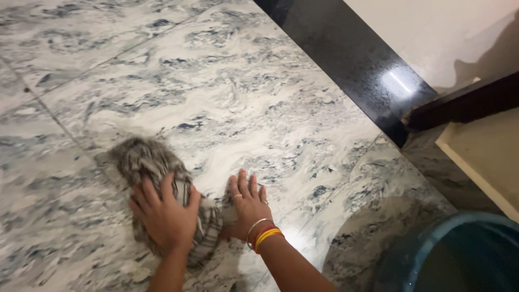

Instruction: The person wipes a tiled and marble floor using a cloth, occasionally rinsing and wringing the cloth in a bucket of water and moving a curtain aside to clean the area behind it.

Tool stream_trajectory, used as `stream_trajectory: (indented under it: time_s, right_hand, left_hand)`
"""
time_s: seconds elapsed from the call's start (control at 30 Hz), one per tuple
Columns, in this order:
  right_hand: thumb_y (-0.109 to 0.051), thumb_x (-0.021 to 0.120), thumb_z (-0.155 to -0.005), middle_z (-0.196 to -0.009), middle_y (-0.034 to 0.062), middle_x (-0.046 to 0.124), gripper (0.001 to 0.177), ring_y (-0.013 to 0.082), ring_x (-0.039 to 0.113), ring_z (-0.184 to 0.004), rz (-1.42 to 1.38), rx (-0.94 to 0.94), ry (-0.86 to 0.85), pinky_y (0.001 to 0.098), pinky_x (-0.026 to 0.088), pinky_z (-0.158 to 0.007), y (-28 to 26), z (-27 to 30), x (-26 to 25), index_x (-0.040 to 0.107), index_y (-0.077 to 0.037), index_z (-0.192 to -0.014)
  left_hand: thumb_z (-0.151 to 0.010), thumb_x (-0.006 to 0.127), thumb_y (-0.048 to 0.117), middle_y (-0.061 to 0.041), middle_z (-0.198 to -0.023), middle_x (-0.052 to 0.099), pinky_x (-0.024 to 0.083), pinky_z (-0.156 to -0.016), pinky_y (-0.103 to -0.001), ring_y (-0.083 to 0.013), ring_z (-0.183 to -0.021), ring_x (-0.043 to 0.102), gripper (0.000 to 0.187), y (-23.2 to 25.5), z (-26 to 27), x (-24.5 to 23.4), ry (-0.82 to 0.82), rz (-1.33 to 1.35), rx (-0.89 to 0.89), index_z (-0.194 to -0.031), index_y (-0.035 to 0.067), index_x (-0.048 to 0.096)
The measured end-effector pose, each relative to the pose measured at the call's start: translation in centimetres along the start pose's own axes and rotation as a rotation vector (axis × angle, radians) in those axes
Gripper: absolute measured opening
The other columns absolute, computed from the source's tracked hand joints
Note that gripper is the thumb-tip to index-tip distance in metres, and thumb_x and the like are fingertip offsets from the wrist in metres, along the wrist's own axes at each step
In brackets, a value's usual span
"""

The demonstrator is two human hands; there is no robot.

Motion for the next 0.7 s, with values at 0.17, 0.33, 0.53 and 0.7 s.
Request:
stream_trajectory:
  time_s: [0.17, 0.33, 0.53, 0.7]
  right_hand:
    - [-0.047, 0.103, -0.044, -0.17, 0.0244, 0.003, 0.16, 0.0479, 0.002, -0.156, 0.053, -0.039, -0.004, 0.0607, 0.016, -0.123, -0.1, -0.5, 0.4, 0.004, -0.006, -0.162]
    - [-0.044, 0.105, -0.04, -0.169, 0.0249, 0.002, 0.162, 0.0485, 0.004, -0.155, 0.083, -0.018, -0.004, 0.0607, 0.019, -0.122, 0.0, -1.1, 0.5, 0.005, -0.007, -0.162]
    - [-0.045, 0.106, -0.04, -0.17, 0.023, 0.003, 0.162, 0.0478, 0.006, -0.155, 0.119, 0.011, -0.021, 0.0611, 0.02, -0.122, 0.1, -1.3, 0.7, 0.006, -0.009, -0.163]
    - [-0.047, 0.105, -0.039, -0.17, 0.0221, 0.004, 0.162, 0.0472, 0.006, -0.156, 0.13, -0.002, 0.0, 0.0605, 0.022, -0.122, 0.4, -1.5, 0.9, 0.007, -0.011, -0.163]
  left_hand:
    - [-0.082, 0.073, 0.045, -0.025, -0.151, 0.049, 0.029, -0.12, -0.068, -0.0505, -0.145, 0.04, 0.057, 0.1, 1.8, -0.4, 0.072, 0.019, -0.029, -0.129, 0.013, 0.067]
    - [-0.082, 0.073, 0.046, -0.024, -0.153, 0.047, 0.028, -0.121, -0.067, -0.0486, -0.147, 0.039, 0.058, -0.1, 0.9, -0.3, 0.067, 0.019, -0.052, -0.129, 0.013, 0.066]
    - [-0.08, 0.071, 0.054, -0.024, -0.153, 0.045, 0.022, -0.121, -0.064, -0.047, -0.148, 0.034, 0.063, -0.5, 0.8, 0.7, -0.024, -0.042, -0.097, -0.131, 0.016, 0.064]
    - [-0.078, 0.07, 0.057, -0.023, -0.152, 0.043, 0.02, -0.121, -0.064, -0.0464, -0.146, 0.034, 0.067, -0.7, 0.8, 1.3, -0.042, -0.031, -0.108, -0.131, 0.016, 0.063]
Point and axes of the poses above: each hand's wrist, its own z-axis away from the middle knuckle, its own x-axis out of the palm, y = z × x, the point moved 8 cm from there along -z, towards the middle knuckle
